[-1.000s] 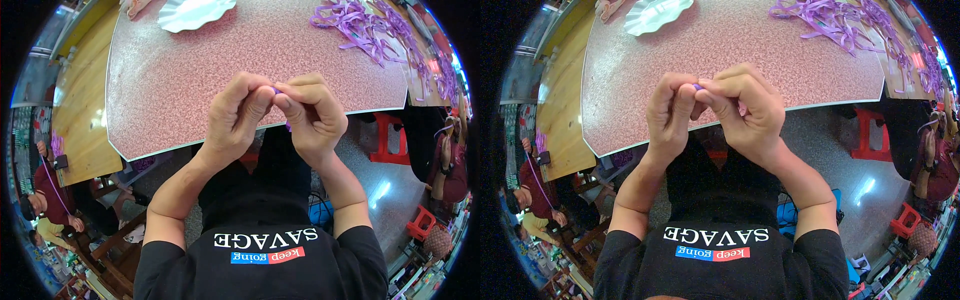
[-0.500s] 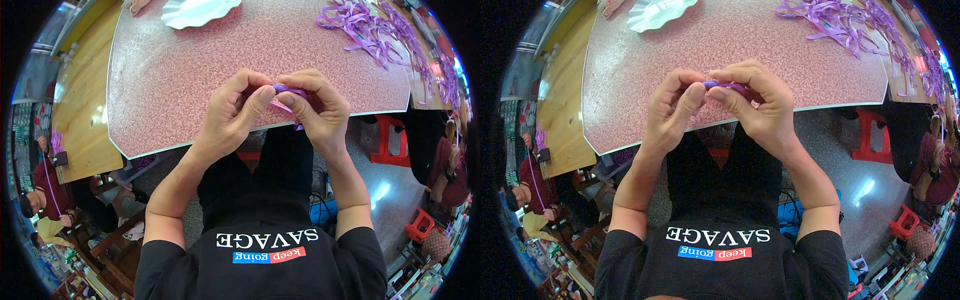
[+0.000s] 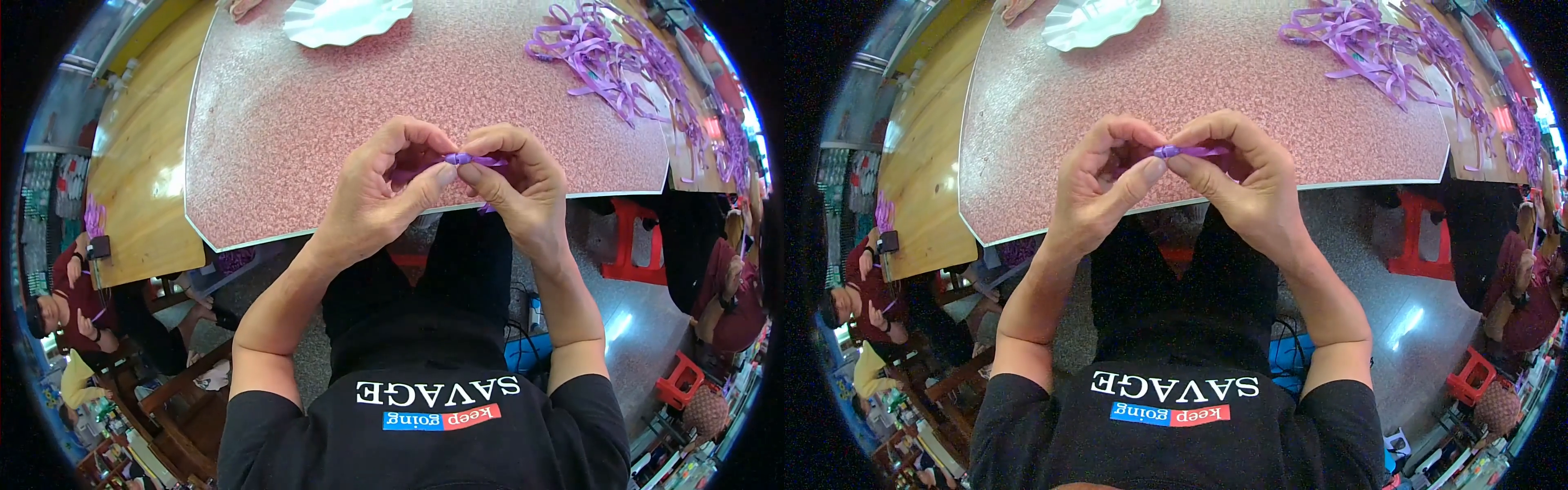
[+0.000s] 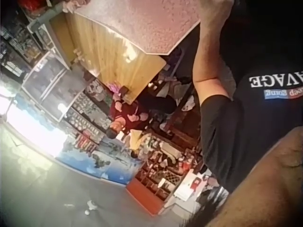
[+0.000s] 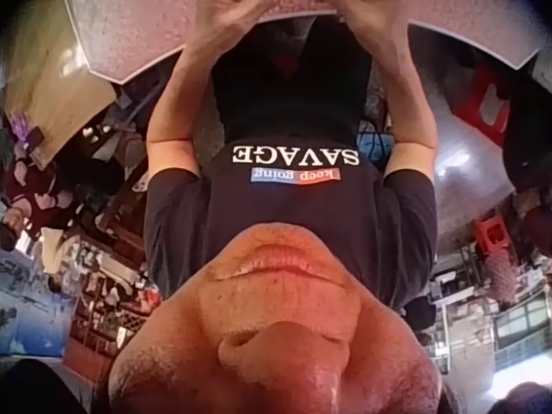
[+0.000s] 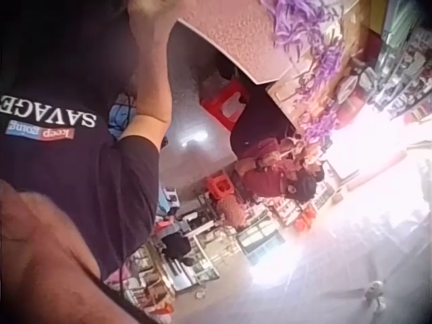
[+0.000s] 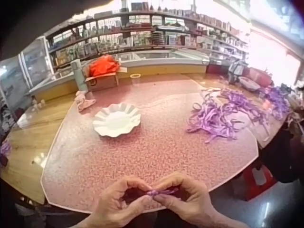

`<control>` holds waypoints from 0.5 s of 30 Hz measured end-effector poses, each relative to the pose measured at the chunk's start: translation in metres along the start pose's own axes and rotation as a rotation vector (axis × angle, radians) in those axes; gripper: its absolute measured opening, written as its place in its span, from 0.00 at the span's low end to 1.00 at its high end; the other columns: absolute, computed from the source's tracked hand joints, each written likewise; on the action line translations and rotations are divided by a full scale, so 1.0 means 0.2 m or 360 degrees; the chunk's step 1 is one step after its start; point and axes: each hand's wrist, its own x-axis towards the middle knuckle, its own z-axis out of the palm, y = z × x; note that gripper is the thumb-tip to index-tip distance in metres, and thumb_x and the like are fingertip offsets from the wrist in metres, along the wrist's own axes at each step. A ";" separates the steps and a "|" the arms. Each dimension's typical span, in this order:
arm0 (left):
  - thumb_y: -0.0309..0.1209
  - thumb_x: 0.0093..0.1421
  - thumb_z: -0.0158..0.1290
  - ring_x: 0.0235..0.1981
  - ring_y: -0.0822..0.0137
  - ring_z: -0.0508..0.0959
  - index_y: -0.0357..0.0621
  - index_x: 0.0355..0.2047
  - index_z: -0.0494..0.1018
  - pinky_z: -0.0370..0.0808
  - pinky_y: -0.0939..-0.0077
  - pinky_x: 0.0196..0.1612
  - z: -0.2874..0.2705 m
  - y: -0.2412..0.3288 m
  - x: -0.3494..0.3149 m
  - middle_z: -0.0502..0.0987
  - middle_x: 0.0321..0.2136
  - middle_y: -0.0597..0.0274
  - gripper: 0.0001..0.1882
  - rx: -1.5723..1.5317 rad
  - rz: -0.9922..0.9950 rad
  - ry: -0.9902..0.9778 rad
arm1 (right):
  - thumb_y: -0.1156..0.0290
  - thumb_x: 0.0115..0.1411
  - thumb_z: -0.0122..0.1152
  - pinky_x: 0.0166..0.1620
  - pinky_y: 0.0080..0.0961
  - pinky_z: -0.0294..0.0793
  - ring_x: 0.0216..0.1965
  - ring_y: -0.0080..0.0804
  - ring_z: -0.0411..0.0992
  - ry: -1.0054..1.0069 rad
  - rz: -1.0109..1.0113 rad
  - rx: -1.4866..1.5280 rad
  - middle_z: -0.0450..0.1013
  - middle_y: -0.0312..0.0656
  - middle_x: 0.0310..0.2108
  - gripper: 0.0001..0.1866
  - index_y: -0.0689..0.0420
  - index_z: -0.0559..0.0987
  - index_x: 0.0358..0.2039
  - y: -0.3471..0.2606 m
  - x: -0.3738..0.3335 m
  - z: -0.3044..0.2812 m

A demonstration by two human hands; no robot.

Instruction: The recorder is manually preparing small purple ribbon loops or knots at a factory workbench.

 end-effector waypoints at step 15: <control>0.32 0.66 0.52 0.27 0.73 0.73 0.37 0.41 0.70 0.69 0.78 0.28 0.04 -0.06 0.01 0.73 0.29 0.59 0.10 0.0612 0.0547 0.0028 | 0.80 0.60 0.61 0.32 0.14 0.74 0.34 0.21 0.72 -0.0016 -0.0438 -0.0292 0.71 0.42 0.39 0.08 0.63 0.78 0.41 0.02 -0.01 0.00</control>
